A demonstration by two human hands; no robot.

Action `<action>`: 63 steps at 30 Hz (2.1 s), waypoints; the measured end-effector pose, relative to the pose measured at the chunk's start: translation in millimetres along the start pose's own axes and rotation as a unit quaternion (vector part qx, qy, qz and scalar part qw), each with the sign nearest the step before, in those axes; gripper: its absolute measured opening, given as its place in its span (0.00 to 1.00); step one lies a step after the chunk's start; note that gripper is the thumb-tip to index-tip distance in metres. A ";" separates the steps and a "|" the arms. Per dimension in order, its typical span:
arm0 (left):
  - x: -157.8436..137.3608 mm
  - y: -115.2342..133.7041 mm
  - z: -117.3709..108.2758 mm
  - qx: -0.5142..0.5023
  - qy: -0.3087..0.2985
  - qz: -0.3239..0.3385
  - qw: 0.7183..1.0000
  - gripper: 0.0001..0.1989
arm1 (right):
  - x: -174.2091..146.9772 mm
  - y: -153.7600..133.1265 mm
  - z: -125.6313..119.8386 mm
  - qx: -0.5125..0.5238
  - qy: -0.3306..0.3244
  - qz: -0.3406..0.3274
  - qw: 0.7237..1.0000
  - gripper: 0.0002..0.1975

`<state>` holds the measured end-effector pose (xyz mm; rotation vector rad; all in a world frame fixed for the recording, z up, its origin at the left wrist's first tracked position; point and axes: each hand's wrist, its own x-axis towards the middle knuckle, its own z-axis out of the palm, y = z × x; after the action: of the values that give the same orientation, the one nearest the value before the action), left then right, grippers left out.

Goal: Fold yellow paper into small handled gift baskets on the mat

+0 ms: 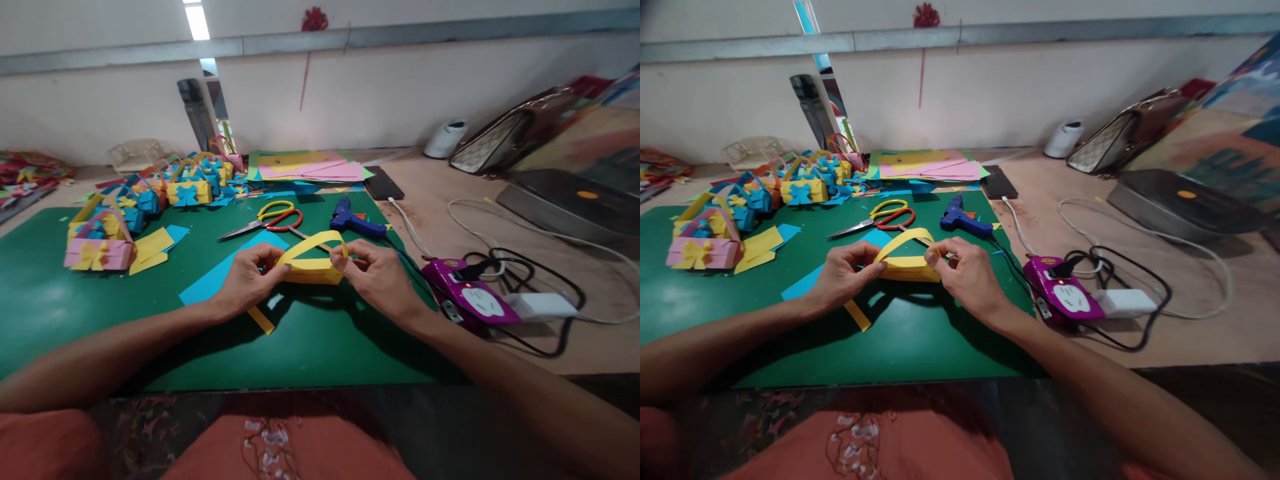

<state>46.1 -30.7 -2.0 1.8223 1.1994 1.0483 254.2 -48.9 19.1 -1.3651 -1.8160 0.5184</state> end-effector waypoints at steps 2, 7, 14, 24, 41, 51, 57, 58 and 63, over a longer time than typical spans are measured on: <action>0.6 0.0 1.1 -0.009 0.003 -0.002 1.000 0.07 | -0.6 0.9 0.3 0.006 0.003 0.001 1.000 0.11; 4.6 -1.8 1.9 0.012 0.023 0.014 1.000 0.07 | -2.9 2.4 3.6 0.010 0.001 0.001 1.000 0.08; 8.4 -4.5 2.5 -0.033 0.018 0.029 0.999 0.06 | -2.0 3.1 6.9 -0.016 0.005 0.004 1.000 0.07; 5.4 -8.4 3.5 -0.069 0.006 0.029 0.997 0.09 | -8.7 9.4 9.4 -0.020 0.018 -0.036 0.999 0.08; 5.8 -9.9 0.6 -0.133 -0.050 0.069 0.988 0.10 | -3.0 11.6 12.6 0.062 0.015 -0.066 0.996 0.05; 8.3 -10.0 2.0 -0.141 -0.040 -0.018 0.989 0.11 | -1.2 15.2 14.5 0.061 0.006 -0.038 0.997 0.08; 5.5 -12.4 1.7 -0.153 -0.043 -0.022 0.987 0.10 | -1.7 16.3 11.4 0.058 -0.015 -0.050 0.997 0.08; 5.3 -13.1 1.6 -0.150 -0.043 -0.014 0.988 0.10 | -1.8 16.8 10.9 0.059 -0.020 -0.053 0.997 0.08; 7.6 -15.2 -4.4 -0.127 -0.076 0.050 0.988 0.07 | -2.0 19.9 11.1 0.051 -0.023 -0.065 0.996 0.09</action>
<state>38.4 -18.2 -11.5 1.7408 0.8517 1.0452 257.8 -42.6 -2.5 -1.1671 -1.8742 0.5706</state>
